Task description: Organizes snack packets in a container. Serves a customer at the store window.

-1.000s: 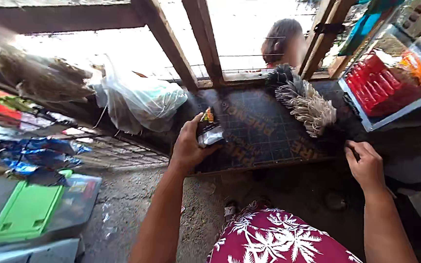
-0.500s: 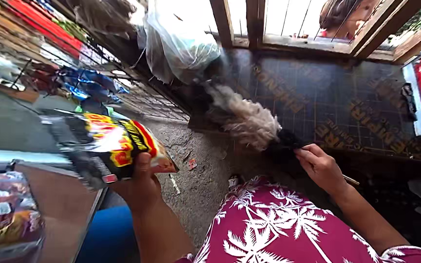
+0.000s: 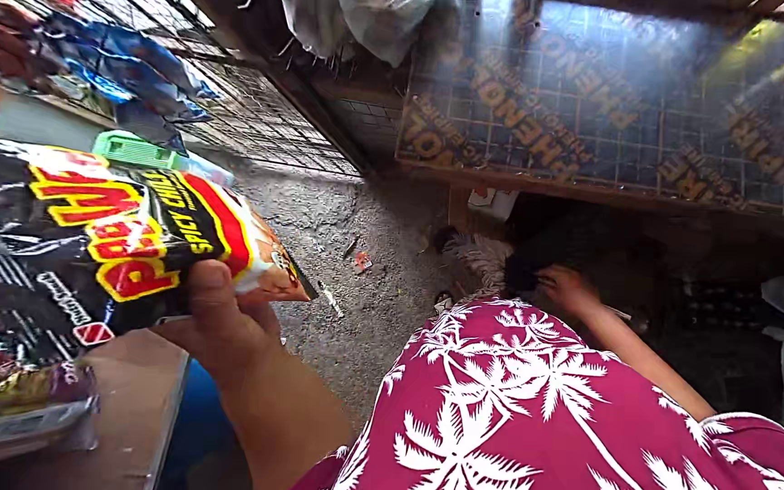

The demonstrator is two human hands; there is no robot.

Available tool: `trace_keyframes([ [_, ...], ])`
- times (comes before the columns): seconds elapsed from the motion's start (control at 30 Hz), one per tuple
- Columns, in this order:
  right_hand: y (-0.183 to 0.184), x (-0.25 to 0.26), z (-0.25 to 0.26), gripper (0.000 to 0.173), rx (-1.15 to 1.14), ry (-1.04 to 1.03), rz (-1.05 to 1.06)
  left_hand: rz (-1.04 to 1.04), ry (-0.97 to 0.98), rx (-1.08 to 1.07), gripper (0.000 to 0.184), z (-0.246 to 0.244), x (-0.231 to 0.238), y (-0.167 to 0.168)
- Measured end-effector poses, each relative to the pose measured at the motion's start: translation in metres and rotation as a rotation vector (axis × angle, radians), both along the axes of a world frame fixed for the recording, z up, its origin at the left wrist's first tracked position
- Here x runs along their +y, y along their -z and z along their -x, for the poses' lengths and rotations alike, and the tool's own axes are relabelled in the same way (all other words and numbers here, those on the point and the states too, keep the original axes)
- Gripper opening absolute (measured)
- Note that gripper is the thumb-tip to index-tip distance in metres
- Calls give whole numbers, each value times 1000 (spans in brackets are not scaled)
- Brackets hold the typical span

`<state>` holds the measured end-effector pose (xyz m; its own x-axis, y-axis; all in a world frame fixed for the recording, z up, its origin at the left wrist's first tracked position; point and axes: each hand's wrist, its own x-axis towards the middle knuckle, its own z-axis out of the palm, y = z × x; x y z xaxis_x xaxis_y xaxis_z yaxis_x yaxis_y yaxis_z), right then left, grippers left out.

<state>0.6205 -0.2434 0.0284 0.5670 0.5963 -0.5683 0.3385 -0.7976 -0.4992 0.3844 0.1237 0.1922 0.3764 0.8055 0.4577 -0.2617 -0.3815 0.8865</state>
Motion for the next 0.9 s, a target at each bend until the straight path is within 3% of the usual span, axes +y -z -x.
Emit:
trace_keyframes([
  [0.23,3,28,-17,34,-206,230,-76,100,-16,6,75,56,33,16],
  [0.37,39,46,-64,40,-448,222,94,172,-15,36,69,76,44,24],
  [0.47,61,57,-88,54,-356,269,265,198,-29,112,69,73,39,21],
  [0.57,79,71,-73,45,-245,345,171,152,18,202,71,60,27,19],
  [0.67,82,78,-32,42,-44,272,109,-92,70,416,99,38,25,24],
  [0.73,84,73,-1,41,106,205,101,-202,107,500,107,23,23,27],
  [0.9,34,54,13,37,261,286,-233,-515,276,527,101,-64,12,26],
])
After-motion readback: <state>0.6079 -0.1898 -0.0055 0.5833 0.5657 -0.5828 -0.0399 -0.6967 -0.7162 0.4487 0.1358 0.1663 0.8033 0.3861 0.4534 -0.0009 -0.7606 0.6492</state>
